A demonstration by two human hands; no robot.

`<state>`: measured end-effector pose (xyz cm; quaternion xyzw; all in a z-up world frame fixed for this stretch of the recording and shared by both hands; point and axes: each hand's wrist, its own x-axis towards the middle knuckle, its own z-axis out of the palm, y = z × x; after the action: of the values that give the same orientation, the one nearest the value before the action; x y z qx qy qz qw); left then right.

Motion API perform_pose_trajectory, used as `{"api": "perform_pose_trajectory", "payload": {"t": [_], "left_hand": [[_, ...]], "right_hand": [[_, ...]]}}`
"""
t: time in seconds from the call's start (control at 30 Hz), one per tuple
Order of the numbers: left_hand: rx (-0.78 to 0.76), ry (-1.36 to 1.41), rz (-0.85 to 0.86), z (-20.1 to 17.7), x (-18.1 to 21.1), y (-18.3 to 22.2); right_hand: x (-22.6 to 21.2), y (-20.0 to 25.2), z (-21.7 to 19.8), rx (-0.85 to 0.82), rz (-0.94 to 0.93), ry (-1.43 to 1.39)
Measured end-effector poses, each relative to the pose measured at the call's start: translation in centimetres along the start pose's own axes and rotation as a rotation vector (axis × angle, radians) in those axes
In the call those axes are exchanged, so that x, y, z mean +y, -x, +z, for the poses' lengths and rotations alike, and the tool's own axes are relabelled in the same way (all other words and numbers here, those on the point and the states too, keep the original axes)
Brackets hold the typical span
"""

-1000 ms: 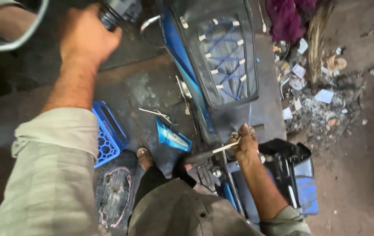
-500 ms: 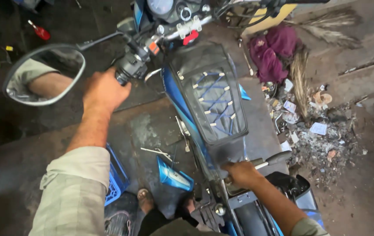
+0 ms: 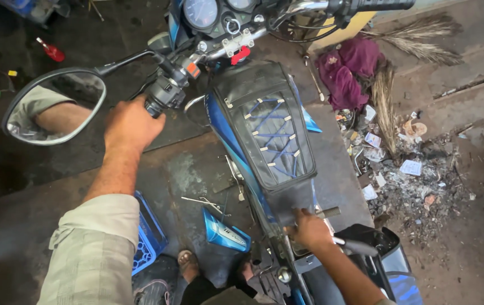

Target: Repairing and reassembling components of a blue motorcycle in a workshop.

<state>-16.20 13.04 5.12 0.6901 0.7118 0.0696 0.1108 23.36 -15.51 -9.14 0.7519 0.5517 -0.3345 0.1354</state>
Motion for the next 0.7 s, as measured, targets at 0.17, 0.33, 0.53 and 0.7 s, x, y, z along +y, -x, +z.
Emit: {"api": "perform_pose_trajectory", "payload": {"t": [0.17,0.33,0.53,0.7], "left_hand": [[0.005,0.009,0.002,0.2,-0.1,-0.1],[-0.007,0.017,-0.031,-0.5,0.4,0.2],[-0.004,0.018,-0.018,-0.4,0.3,0.0],[0.013,0.005,0.003,0.0,0.0,0.0]], "right_hand": [[1.3,-0.5,-0.1,-0.113,-0.428,0.431],[1.7,-1.0,-2.1,-0.18,-0.657,0.52],[-0.7,0.2,-6.9,-0.419,-0.634,0.489],[-0.5,0.8,-8.9,-0.474,-0.615,0.375]]}}
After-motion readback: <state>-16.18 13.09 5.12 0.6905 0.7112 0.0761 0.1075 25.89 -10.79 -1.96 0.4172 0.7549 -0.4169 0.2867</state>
